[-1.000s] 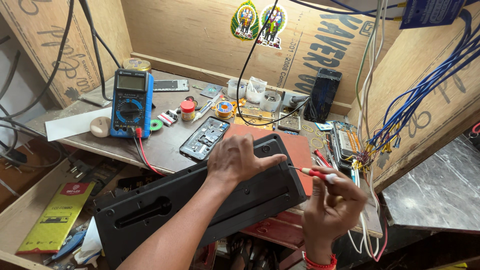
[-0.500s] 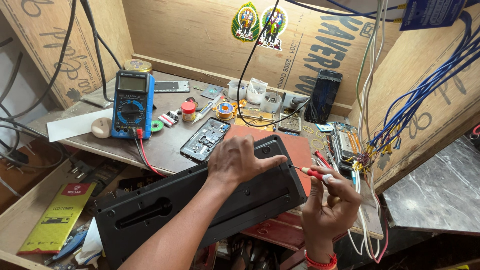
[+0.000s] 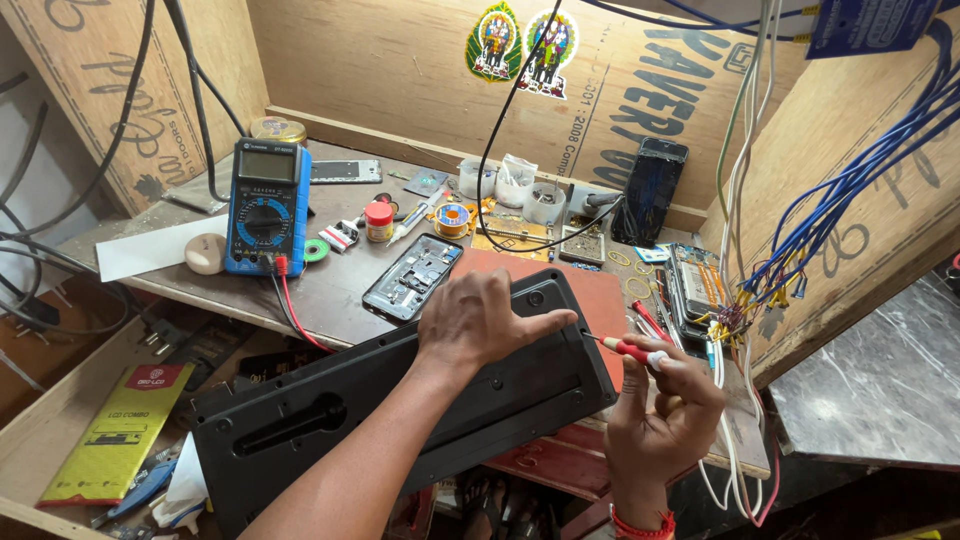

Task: The person holds the back panel of a small electronic keyboard on the workbench and uses a screwdriver to unscrew screws from its rear edge one at a time. They then lift and flip the keyboard over, set it down, and reach for a phone on the bench.

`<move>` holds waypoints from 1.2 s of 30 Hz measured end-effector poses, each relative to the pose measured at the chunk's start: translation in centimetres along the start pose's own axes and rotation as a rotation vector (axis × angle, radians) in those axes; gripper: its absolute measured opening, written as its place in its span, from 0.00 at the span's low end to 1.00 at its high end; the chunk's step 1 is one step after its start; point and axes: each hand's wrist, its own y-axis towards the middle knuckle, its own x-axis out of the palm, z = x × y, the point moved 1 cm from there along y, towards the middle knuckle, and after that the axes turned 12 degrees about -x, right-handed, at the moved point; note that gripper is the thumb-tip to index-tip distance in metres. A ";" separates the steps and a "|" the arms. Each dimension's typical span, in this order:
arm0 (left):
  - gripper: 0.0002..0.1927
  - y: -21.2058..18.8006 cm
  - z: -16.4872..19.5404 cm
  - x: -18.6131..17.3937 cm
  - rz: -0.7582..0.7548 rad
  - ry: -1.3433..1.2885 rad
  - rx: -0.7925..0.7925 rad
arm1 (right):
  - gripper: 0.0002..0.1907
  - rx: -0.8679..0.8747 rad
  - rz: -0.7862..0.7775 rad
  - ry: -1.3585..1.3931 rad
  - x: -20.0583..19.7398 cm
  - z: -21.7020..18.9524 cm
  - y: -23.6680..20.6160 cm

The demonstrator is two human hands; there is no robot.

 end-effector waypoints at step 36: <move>0.48 0.0 0.0 -0.1 0.057 -0.014 0.049 | 0.17 -0.003 -0.009 -0.024 -0.2 -0.5 0.7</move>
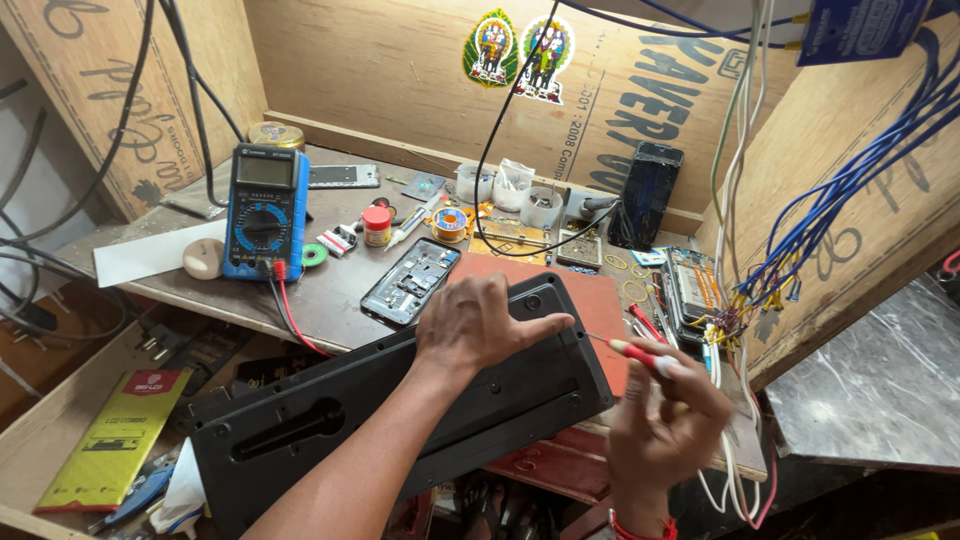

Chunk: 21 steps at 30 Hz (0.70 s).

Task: The person holds the back panel of a small electronic keyboard on the workbench and uses a screwdriver to unscrew screws from its rear edge one at a time. They then lift and flip the keyboard over, set it down, and reach for a phone on the bench.

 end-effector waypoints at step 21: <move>0.48 -0.6 -0.3 -1.5 -0.035 0.018 -0.017 | 0.14 1.111 0.223 0.221 -2.8 -1.6 -18.0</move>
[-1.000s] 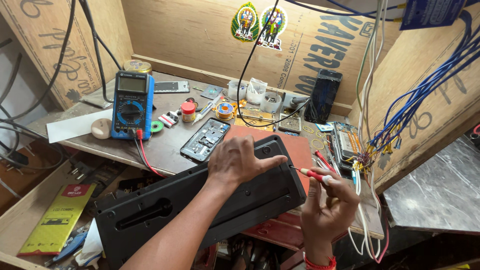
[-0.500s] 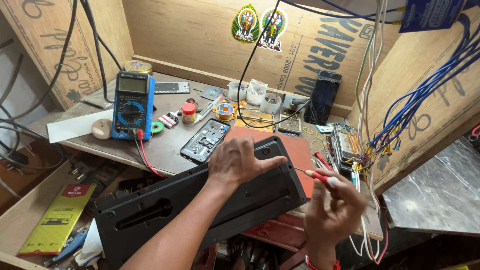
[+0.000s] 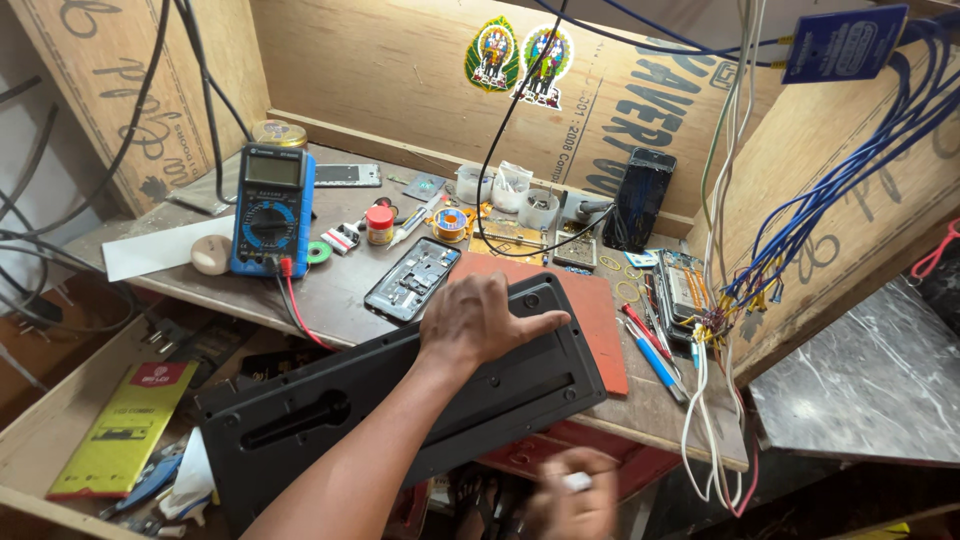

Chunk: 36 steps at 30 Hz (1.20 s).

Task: The person holds the back panel of a small electronic keyboard on the workbench and uses a screwdriver to unscrew screws from its rear edge one at a time. They then lift and flip the keyboard over, set it down, and reach for a phone on the bench.

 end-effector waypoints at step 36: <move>0.43 -29.4 -23.5 -7.1 0.017 -1.693 -0.611 | 0.11 0.354 -0.220 0.501 10.6 -14.9 -11.4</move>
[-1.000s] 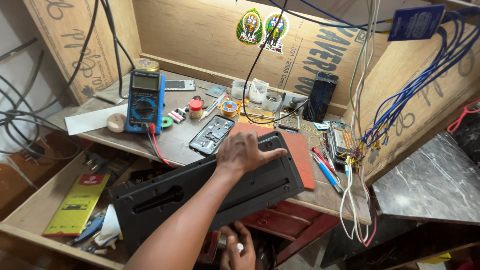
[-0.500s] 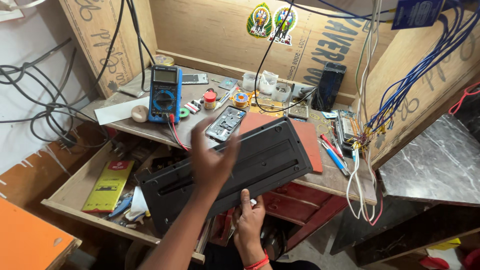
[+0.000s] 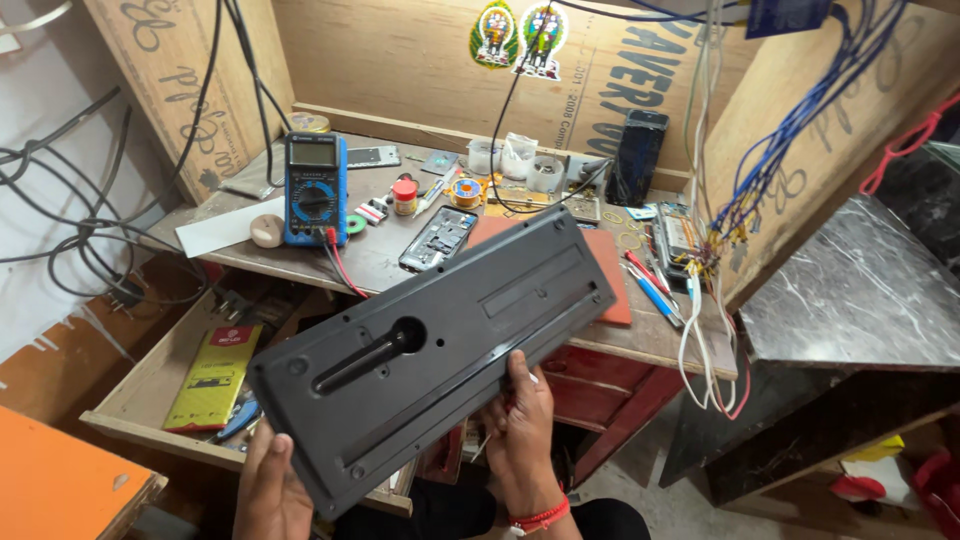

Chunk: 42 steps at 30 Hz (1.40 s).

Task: The person holds the back panel of a small electronic keyboard on the workbench and uses a screwdriver to unscrew screws from its rear edge one at a time. They then lift and flip the keyboard over, set it down, and reach for a phone on the bench.

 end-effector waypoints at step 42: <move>0.44 -12.5 8.2 23.6 -0.853 1.706 1.137 | 0.24 0.336 -0.154 0.277 -1.3 -1.4 1.1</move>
